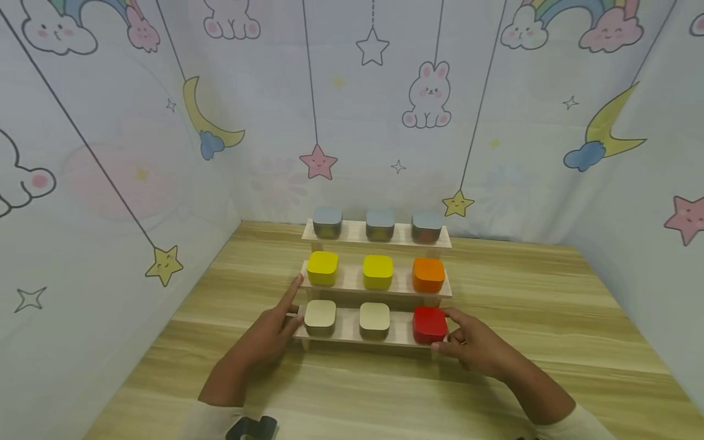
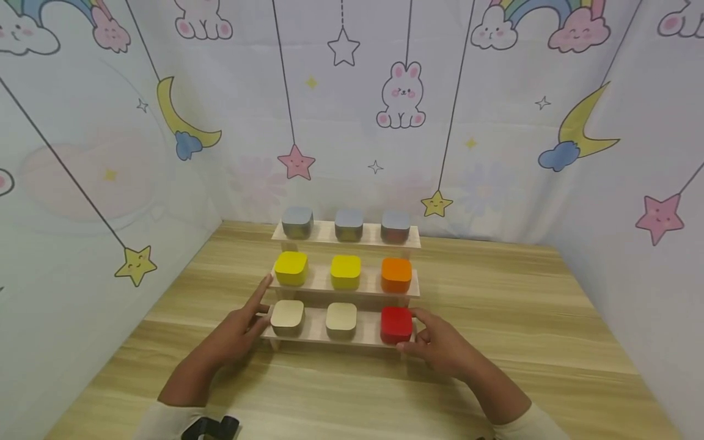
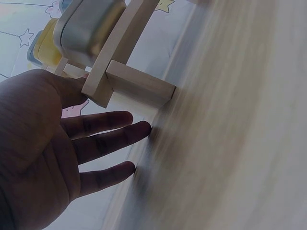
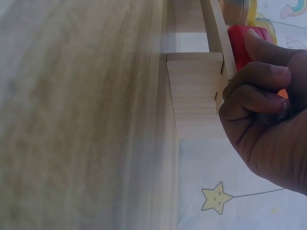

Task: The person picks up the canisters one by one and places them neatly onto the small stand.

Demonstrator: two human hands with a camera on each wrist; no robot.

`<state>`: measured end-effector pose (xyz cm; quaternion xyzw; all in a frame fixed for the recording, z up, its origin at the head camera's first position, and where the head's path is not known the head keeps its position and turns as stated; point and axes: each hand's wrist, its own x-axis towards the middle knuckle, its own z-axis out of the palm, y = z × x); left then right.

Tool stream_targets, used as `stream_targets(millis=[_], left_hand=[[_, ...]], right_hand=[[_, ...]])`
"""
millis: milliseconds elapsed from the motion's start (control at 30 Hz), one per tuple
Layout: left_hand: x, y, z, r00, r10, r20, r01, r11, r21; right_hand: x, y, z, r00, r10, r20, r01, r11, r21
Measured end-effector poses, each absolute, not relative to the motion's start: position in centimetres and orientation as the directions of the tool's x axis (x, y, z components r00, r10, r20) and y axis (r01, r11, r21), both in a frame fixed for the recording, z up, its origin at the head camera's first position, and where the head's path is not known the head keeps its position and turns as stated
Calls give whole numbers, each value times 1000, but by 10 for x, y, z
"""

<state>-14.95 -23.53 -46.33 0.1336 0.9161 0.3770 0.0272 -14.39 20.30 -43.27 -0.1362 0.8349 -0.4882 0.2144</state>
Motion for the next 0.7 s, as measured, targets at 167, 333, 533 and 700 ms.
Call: stream_targets(millis=[167, 333, 533, 700], left_hand=[[-148, -236, -464, -963, 267, 43, 216, 663, 717], [-147, -235, -461, -964, 264, 43, 211, 654, 726], [-147, -235, -461, -964, 257, 66, 227, 668, 709], [-148, -238, -465, -965, 243, 96, 241, 684, 688]], right_hand=[[-143, 202, -433, -874, -423, -238, -1, 492, -871], [-143, 201, -431, -875, -412, -253, 21, 491, -871], [-144, 204, -430, -859, -443, -258, 31, 457, -889], [-143, 208, -429, -844, -460, -275, 38, 461, -887]])
